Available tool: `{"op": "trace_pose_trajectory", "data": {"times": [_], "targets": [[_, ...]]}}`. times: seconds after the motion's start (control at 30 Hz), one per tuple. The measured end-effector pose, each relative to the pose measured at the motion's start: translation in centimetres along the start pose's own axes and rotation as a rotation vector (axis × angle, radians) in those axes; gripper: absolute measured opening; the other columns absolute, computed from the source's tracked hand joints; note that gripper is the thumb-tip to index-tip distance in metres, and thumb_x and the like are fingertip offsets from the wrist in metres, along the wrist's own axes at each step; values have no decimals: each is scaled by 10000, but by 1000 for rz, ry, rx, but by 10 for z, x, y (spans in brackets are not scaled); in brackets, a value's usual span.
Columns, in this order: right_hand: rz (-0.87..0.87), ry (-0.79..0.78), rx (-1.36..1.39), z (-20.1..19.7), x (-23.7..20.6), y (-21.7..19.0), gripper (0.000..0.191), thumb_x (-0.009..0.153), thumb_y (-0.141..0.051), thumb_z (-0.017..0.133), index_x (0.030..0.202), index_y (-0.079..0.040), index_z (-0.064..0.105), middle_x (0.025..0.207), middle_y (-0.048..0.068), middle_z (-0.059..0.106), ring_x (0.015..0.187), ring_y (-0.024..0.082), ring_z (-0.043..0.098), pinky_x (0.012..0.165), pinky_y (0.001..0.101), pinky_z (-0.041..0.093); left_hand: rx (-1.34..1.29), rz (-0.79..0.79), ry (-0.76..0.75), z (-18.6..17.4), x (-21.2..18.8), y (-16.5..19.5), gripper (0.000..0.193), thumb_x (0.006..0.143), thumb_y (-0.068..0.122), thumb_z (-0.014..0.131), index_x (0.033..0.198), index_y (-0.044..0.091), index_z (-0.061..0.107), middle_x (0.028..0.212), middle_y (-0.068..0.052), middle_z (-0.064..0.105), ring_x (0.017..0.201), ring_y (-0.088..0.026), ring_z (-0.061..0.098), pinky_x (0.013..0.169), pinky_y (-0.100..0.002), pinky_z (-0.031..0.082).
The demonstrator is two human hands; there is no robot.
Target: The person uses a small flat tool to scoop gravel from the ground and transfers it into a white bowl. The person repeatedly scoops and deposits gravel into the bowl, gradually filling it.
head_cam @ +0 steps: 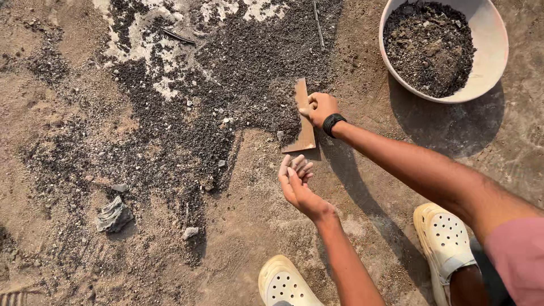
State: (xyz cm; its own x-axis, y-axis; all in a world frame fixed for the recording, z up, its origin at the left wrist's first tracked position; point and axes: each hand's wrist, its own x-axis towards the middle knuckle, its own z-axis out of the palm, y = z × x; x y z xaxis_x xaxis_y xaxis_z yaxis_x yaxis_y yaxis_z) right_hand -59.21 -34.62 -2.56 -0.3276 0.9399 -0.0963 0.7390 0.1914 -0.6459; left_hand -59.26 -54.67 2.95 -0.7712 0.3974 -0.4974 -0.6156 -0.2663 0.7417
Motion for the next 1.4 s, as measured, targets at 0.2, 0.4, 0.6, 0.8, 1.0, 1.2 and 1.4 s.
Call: {"op": "trace_pose_trajectory", "data": {"times": [0.2, 0.4, 0.6, 0.8, 1.0, 1.2, 1.4], "targets": [[146, -226, 350, 27, 4, -12, 264, 841, -187, 831, 1044, -54, 726, 759, 16, 686, 637, 108, 607, 565, 285, 495, -41, 101, 124, -4, 6, 9, 402, 1037, 211, 380, 1304, -5, 588, 1063, -104, 689, 830, -137, 625, 801, -311, 521], [457, -337, 901, 54, -27, 5, 242, 913, -190, 767, 1111, -69, 701, 882, 2, 730, 750, 95, 692, 618, 269, 601, 34, 223, 269, -9, -1, -9, 451, 1059, 293, 377, 1313, -16, 585, 1044, -119, 653, 778, -168, 591, 706, -319, 449], [558, -264, 1263, 1, -36, 31, 272, 908, -216, 784, 1129, -110, 666, 872, -19, 680, 719, 106, 658, 641, 294, 598, 146, 354, 125, -8, 12, -1, 794, 1043, 642, 203, 1376, -5, 522, 1121, -142, 652, 850, -217, 661, 760, -355, 510], [477, 173, 1469, -96, 9, 77, 236, 920, -191, 773, 1092, -88, 649, 854, 9, 666, 698, 163, 656, 615, 337, 596, 231, 287, 35, 1, 3, -19, 821, 1031, 660, 176, 1395, 7, 514, 1162, -128, 650, 862, -232, 685, 819, -356, 537], [525, 348, 1456, -114, 10, 83, 139, 935, -96, 695, 1048, -25, 657, 940, 83, 749, 815, 222, 753, 730, 405, 669, 214, 171, -45, 11, -16, -51, 794, 1040, 649, 195, 1365, 10, 536, 1133, -143, 658, 839, -227, 670, 793, -339, 523], [474, 181, 1228, -37, -44, 46, 167, 893, -8, 647, 1060, -10, 641, 853, 72, 747, 687, 196, 744, 632, 385, 656, 184, 241, 61, 7, -7, -39, 760, 1062, 607, 207, 1313, -5, 580, 1119, -137, 661, 815, -224, 659, 763, -329, 530], [207, 191, 517, -20, -65, 57, 204, 831, -74, 761, 1031, -39, 747, 754, 34, 725, 654, 79, 649, 621, 258, 540, 174, 204, 214, -8, -2, -20, 723, 1071, 554, 206, 1299, 0, 610, 1055, -118, 679, 803, -210, 665, 747, -324, 542]]}}
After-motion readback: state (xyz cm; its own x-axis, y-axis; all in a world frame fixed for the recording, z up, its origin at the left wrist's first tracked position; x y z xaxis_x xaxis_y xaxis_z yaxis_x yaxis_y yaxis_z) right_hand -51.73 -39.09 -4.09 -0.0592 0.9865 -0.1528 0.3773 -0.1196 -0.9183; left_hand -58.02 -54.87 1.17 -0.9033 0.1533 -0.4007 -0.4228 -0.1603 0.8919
